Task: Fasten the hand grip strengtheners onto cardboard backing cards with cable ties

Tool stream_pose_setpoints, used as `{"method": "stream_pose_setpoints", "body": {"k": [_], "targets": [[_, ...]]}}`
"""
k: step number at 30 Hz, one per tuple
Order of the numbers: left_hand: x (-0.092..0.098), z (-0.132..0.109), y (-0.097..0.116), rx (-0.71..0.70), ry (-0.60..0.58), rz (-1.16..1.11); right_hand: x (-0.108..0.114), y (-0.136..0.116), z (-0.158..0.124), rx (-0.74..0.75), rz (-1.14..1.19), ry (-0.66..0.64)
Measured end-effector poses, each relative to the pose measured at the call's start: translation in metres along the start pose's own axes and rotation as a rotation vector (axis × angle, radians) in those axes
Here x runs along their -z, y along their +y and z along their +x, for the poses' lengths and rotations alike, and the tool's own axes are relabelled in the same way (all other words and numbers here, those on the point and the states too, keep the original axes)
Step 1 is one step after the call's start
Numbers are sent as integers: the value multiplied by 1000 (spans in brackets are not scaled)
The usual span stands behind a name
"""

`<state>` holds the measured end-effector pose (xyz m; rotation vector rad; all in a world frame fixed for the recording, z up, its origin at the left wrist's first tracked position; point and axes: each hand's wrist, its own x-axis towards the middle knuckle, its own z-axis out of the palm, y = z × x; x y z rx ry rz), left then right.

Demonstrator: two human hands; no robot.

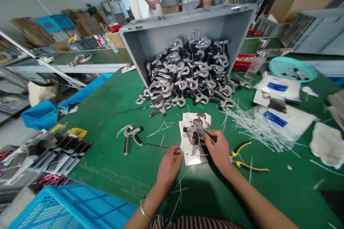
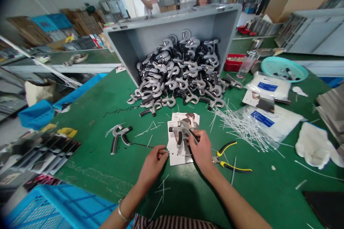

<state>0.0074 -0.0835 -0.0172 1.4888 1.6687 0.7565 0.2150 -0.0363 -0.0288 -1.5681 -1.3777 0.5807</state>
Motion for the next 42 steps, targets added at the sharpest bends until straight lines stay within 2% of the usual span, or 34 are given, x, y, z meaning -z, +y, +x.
{"method": "stream_pose_setpoints", "body": {"k": [3, 6, 9, 12, 15, 20, 23, 25, 27, 29, 31, 33, 38, 42], "targets": [[9, 26, 4, -151, 141, 53, -2, -1, -9, 61, -23, -51], [8, 55, 4, -279, 98, -14, -8, -7, -7, 103, -34, -43], [2, 77, 8, -315, 77, -105, -10, -13, 4, 112, -41, -28], [-2, 88, 12, -342, 57, -148, -6, -16, 14, 126, -59, -33], [-3, 87, 8, -389, 34, -89, 1, -14, 12, 122, -86, -73], [0, 67, -14, -444, -3, 132, 12, -2, -23, 130, -176, -238], [4, 63, -13, -467, -63, 196, 21, 2, -36, 220, -296, -217], [5, 72, -4, -488, -43, 183, 24, 1, -34, 284, -315, -258], [1, 86, 10, -499, -23, 146, 24, -2, -27, 332, -281, -367], [-8, 101, 23, -509, -73, 121, 20, -4, -19, 355, -250, -435], [-17, 108, 33, -526, -158, 111, 14, -5, -13, 351, -241, -430], [-24, 106, 37, -536, -196, 107, 10, -4, -9, 340, -230, -423], [-25, 82, 29, -530, -85, 134, 12, -4, -6, 373, -226, -513], [-26, 71, 25, -585, -101, 147, 11, -2, -3, 393, -221, -538]]}}
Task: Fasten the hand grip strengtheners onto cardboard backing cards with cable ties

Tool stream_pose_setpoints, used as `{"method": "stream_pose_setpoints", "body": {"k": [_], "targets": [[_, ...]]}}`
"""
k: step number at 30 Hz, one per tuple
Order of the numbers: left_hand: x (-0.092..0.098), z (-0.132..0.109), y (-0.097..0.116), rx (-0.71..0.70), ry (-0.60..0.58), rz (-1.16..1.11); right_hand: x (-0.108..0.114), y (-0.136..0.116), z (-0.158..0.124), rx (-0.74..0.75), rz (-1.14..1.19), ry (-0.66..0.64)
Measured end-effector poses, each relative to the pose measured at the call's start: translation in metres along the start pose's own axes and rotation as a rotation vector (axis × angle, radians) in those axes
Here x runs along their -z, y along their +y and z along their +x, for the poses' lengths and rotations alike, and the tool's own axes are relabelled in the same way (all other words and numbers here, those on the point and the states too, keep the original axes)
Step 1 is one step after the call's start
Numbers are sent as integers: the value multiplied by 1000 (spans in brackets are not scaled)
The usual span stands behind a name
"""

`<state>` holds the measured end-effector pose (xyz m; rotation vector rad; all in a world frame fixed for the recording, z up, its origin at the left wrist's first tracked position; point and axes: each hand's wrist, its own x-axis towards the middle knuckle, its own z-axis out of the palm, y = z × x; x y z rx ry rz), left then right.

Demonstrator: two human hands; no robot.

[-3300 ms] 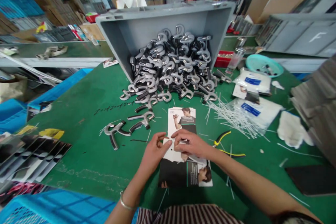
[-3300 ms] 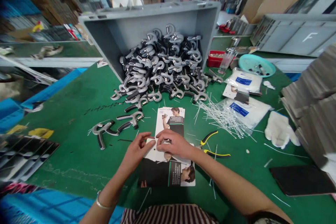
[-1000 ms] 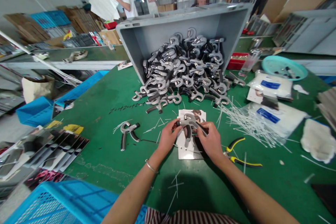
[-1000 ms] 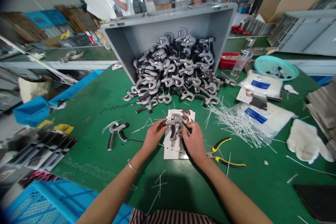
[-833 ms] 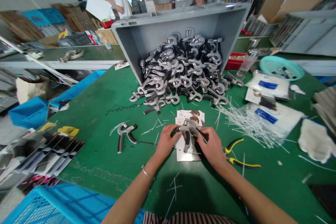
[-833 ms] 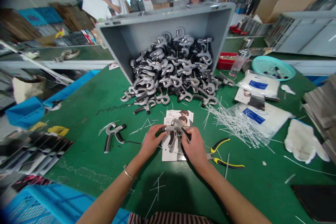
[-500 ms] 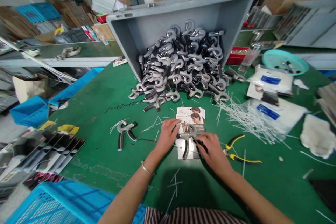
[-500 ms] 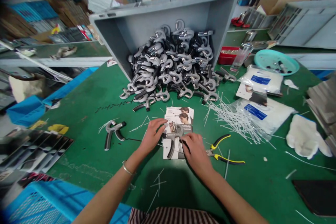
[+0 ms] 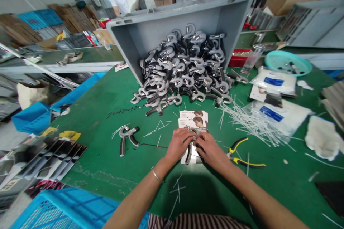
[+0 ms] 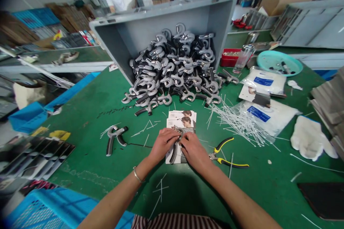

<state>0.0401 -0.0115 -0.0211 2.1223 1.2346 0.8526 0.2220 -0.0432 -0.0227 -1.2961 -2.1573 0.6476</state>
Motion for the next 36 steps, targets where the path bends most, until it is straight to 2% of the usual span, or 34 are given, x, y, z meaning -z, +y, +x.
{"method": "stream_pose_setpoints", "body": {"k": [6, 10, 14, 19, 36], "targets": [[-5, 2, 3, 7, -11, 76, -9, 6, 11, -110, 117, 176], [-7, 1, -1, 60, 10, 5, -6, 8, 13, -168, 217, 299], [-8, -1, -6, 85, 55, -108, -6, 10, 9, -216, 240, 212], [-11, -3, -9, 138, 100, -166, -11, 15, 3, -155, 220, 85], [-11, -7, -11, 55, 120, -212, -12, 17, 8, -166, 225, 40]]}}
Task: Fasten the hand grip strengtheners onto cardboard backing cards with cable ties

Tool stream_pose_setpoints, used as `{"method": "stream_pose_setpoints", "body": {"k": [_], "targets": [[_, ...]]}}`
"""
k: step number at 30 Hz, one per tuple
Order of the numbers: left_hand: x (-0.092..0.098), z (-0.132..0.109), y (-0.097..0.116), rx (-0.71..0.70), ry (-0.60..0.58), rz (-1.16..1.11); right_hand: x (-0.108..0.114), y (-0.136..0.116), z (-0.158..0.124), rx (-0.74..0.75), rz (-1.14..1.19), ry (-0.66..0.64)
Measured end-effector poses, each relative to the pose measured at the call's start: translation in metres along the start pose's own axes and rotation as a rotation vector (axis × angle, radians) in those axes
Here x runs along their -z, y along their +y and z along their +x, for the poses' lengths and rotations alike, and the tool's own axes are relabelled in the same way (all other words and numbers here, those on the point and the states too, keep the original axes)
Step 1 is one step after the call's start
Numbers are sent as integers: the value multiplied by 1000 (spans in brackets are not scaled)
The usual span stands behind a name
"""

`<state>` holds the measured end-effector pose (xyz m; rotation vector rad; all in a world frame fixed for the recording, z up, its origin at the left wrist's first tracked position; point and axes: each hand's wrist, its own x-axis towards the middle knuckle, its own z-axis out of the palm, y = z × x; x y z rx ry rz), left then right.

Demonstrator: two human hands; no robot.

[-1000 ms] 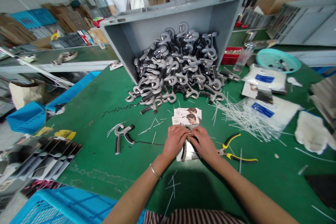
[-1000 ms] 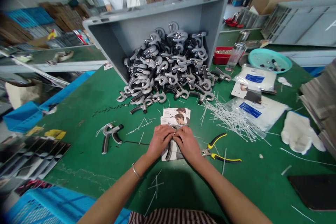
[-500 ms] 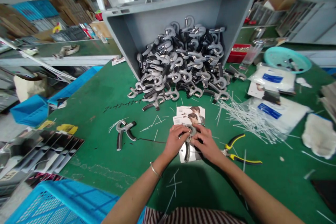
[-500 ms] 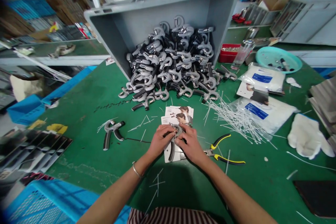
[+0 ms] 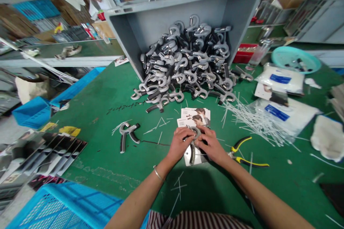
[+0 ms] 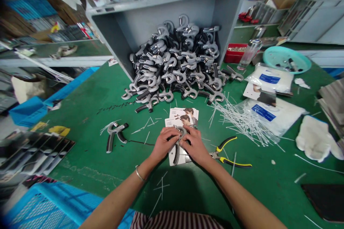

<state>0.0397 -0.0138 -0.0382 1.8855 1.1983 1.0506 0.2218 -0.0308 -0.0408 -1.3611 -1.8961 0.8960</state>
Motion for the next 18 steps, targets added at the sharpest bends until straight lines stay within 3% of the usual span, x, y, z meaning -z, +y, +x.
{"method": "stream_pose_setpoints", "body": {"k": [4, 7, 12, 15, 18], "targets": [[7, -1, 0, -55, -70, 6, -3, 0, 3, -27, 42, 48], [14, 3, 4, -8, -135, -43, -5, 1, 5, -66, 77, 100], [14, 12, 22, 77, -16, 107, -9, 3, 5, -50, 90, 139], [7, 6, 36, -35, 34, 249, -13, 1, 4, -31, 65, 235], [-5, -12, 39, -218, -48, 387, -16, -1, 6, -11, 56, 304]]}}
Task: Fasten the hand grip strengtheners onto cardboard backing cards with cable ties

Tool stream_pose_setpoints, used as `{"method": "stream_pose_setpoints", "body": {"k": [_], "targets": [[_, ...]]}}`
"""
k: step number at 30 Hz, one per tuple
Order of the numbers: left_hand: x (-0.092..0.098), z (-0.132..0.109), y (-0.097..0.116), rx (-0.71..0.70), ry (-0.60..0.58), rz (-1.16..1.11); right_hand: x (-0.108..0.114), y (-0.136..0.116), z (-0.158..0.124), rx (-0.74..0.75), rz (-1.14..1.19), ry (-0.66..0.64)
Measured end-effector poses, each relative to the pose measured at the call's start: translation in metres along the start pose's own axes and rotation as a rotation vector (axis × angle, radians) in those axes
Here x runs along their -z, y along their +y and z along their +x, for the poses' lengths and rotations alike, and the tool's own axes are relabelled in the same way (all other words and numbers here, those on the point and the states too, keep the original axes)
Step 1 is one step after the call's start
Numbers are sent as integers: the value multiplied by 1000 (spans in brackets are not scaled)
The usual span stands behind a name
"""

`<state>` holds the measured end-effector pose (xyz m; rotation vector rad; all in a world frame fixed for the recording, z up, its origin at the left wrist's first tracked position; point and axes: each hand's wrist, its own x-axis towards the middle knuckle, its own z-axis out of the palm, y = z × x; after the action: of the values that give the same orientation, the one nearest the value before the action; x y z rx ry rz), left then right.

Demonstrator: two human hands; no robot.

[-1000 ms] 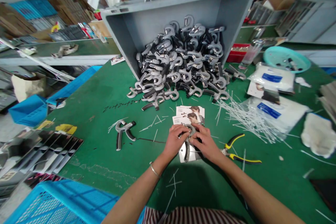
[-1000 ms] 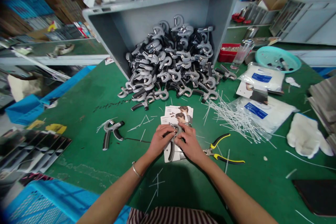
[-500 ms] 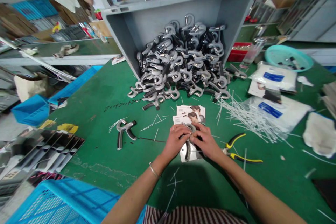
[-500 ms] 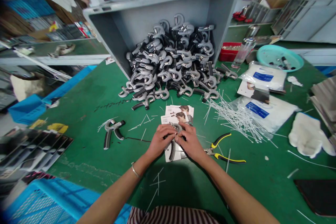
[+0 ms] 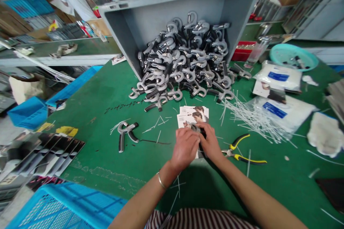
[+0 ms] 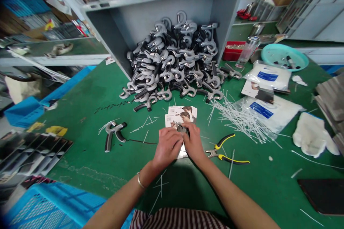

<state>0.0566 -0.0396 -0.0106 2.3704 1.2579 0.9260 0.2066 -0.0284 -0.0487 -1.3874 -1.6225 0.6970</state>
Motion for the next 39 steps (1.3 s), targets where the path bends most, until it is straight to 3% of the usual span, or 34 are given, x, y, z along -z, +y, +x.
{"method": "stream_pose_setpoints", "body": {"k": [3, 6, 8, 10, 12, 14, 18, 23, 26, 31, 34, 39], "targets": [[-12, -21, 3, -195, -129, 179, -3, 0, 3, 26, 2, -26], [-16, -35, 4, -257, -231, 282, -2, 1, 6, 11, -10, -61], [-10, -40, 8, -189, -219, 270, 5, -1, 6, -6, -15, -66], [-2, -47, 13, -28, -126, 256, 18, -6, 2, 25, -34, -101], [5, -56, 15, 167, -33, 282, 33, -15, -8, 117, -108, -217], [7, -66, 14, 285, -25, 299, 45, -27, -19, 232, -258, -375], [6, -72, 9, 342, -136, 213, 43, -46, -33, 341, -587, -521], [24, -65, 2, 404, -192, -24, 29, -51, -33, 369, -698, -528], [34, -64, -3, 336, -175, -123, 30, -49, -32, 357, -759, -506], [21, -56, -1, 195, -43, -134, 38, -52, -24, 374, -604, -422], [8, -51, 4, 306, 21, -239, 40, -50, -23, 302, -403, -428], [0, -54, 8, 433, -28, -444, 40, -34, -29, 56, -144, -436]]}}
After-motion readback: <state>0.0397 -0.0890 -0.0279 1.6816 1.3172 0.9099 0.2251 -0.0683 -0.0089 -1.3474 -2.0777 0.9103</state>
